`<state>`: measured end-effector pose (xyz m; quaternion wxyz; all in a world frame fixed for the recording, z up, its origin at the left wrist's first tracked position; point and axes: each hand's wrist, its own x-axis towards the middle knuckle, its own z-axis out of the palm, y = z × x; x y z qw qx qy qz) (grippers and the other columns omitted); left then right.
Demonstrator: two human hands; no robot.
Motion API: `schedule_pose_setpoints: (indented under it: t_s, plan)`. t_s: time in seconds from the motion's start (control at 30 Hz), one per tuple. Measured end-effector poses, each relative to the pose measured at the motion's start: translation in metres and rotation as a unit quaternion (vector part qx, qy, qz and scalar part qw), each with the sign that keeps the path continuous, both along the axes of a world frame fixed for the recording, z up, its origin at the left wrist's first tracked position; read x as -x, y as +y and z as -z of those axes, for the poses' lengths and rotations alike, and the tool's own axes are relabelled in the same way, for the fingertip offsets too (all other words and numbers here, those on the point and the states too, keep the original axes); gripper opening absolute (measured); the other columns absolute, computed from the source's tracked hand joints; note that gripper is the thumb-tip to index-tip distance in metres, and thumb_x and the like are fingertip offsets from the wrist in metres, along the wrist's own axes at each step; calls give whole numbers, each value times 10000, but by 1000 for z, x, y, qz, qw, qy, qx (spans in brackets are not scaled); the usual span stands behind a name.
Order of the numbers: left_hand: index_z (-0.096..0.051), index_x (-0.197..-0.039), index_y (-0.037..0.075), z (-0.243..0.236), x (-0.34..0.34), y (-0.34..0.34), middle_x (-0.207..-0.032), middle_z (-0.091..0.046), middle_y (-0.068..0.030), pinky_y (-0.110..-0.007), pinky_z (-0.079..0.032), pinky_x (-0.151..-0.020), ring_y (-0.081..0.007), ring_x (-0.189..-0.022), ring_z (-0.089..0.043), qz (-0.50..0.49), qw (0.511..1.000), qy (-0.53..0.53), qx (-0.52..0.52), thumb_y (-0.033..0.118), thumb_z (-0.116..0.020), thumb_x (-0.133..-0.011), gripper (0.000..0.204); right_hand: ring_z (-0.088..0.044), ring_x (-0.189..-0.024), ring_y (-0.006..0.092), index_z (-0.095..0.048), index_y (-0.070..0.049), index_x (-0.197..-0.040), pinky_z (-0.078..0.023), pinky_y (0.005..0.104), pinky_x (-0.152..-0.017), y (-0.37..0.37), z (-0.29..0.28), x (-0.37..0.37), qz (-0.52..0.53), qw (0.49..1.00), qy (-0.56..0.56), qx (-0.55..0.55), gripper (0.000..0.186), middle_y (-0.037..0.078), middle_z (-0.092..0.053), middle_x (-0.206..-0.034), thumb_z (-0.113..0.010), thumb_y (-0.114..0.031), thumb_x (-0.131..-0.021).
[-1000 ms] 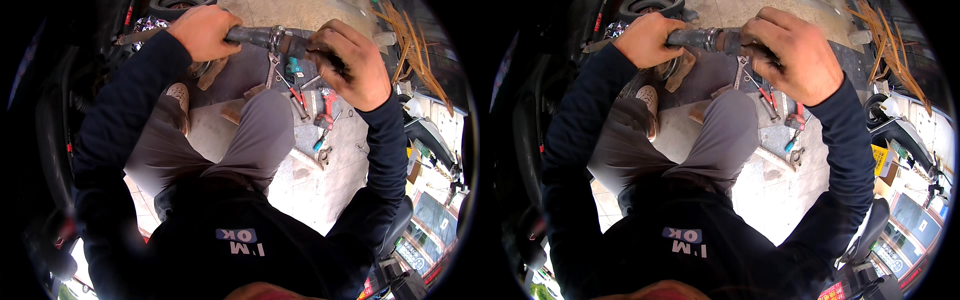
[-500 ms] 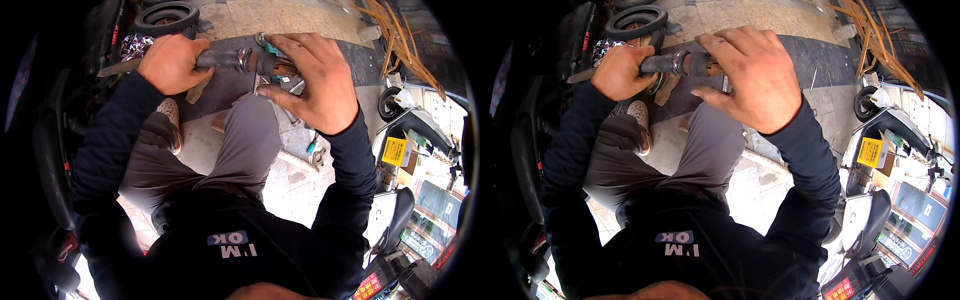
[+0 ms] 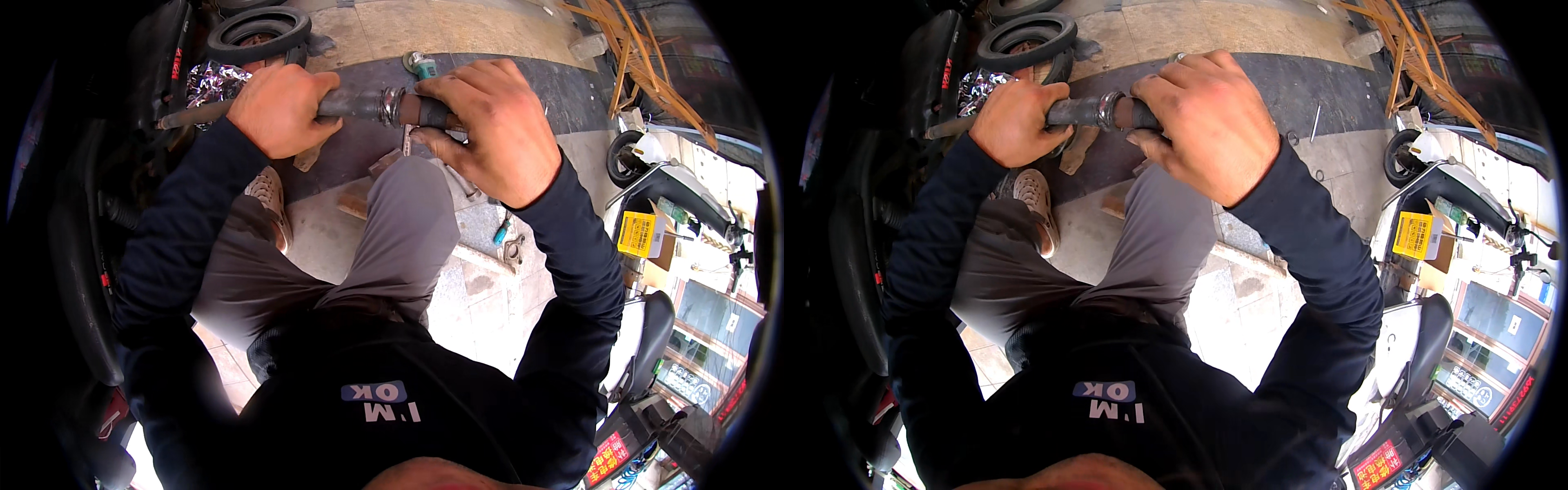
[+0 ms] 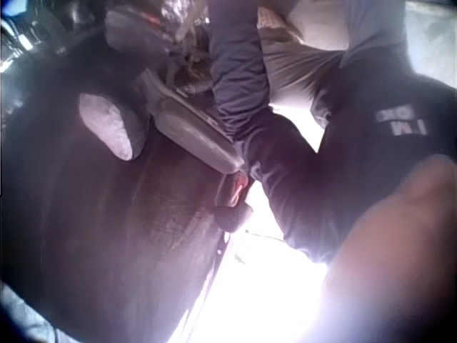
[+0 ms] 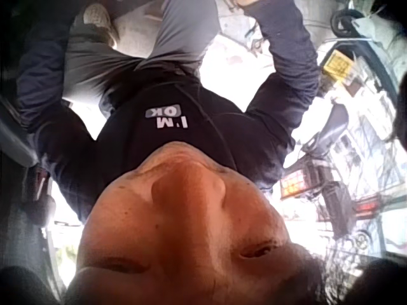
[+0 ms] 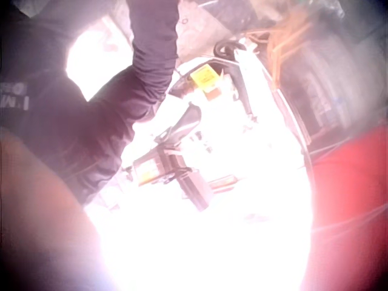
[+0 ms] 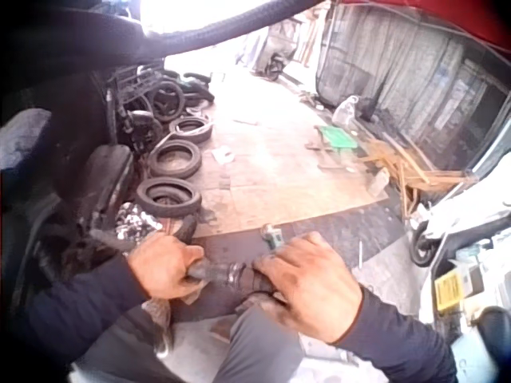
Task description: The person sits on the floor and uses a hammer to remove a metal ring from a motorcycle axle. They then use a wrench to tighten a nut on the axle and organize various tools, including a drill and screwdrivers, into a storage box.
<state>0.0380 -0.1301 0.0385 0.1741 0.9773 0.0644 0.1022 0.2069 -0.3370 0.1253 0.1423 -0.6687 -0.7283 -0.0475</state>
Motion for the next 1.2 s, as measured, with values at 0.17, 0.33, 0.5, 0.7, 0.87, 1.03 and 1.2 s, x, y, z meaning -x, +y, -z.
schedule_pose_setpoints:
  t_s: [0.17, 0.33, 0.5, 0.7, 0.87, 1.03, 1.2]
  plan:
    - [-636, -866, 43, -4, -6, 0, -684, -646, -175, -504, -510, -629, -407, -716, -648, 11, 1000, -4, 17, 275, -769, -743, 294, -635, -991, 307, -604, -60, -1279, -453, 399, -862, -15, -2, -11, 28, 995, 81, -46, 711, 124, -681, -1038, -884, -244, -652]
    - [-638, -865, 44, -3, -8, -1, -691, -647, -170, -495, -513, -633, -398, -718, -650, 13, 1000, 17, 15, 253, -758, -748, 268, -649, -980, 314, -589, -57, -1308, -461, 396, -871, -29, 10, -19, 55, 988, 147, -11, 734, 139, -699, -1057, -890, -255, -669]
    - [-686, -946, 63, 8, -14, -7, -749, -676, -159, -476, -529, -660, -375, -746, -666, 37, 994, 100, -16, 222, -737, -757, 251, -619, -1084, 287, -611, -48, -1281, -421, 418, -980, -33, 42, 0, 134, 990, 41, 27, 717, 102, -679, -1126, -888, -232, -646]
    - [-693, -1004, 50, 18, -30, -22, -802, -696, -174, -461, -557, -722, -361, -808, -694, 67, 987, 112, -97, 175, -746, -731, 306, -562, -1165, 273, -621, -25, -1226, -285, 493, -1153, 9, 104, 51, 165, 985, -32, -51, 599, 109, -653, -1121, -803, -274, -712]
    - [-618, -1091, 32, 18, -36, -11, -825, -697, -164, -464, -553, -726, -377, -843, -695, -4, 989, 50, -139, 30, -715, -722, 382, -591, -1069, 288, -657, -35, -1138, -343, 482, -1125, 41, 136, 44, 183, 980, 33, -76, 480, 110, -658, -1019, -799, -193, -708]
    - [-586, -1117, 54, -27, -23, -17, -967, -659, -139, -380, -529, -824, -299, -906, -648, 5, 936, -277, -216, 86, -767, -765, 397, -610, -942, 306, -718, -59, -1014, -398, 434, -998, 59, 154, 4, 168, 947, 136, -239, 377, 95, -675, -893, -835, -277, -731]
    - [-605, -1158, 55, -14, 2, 26, -1105, -655, -63, -411, -505, -907, -273, -1007, -628, -202, 746, -449, 449, 407, -683, -947, 419, -603, -1017, 298, -727, -70, -1067, -339, 448, -1022, 71, 196, -22, 125, 925, 234, -271, 436, 99, -697, -960, -825, -358, -754]
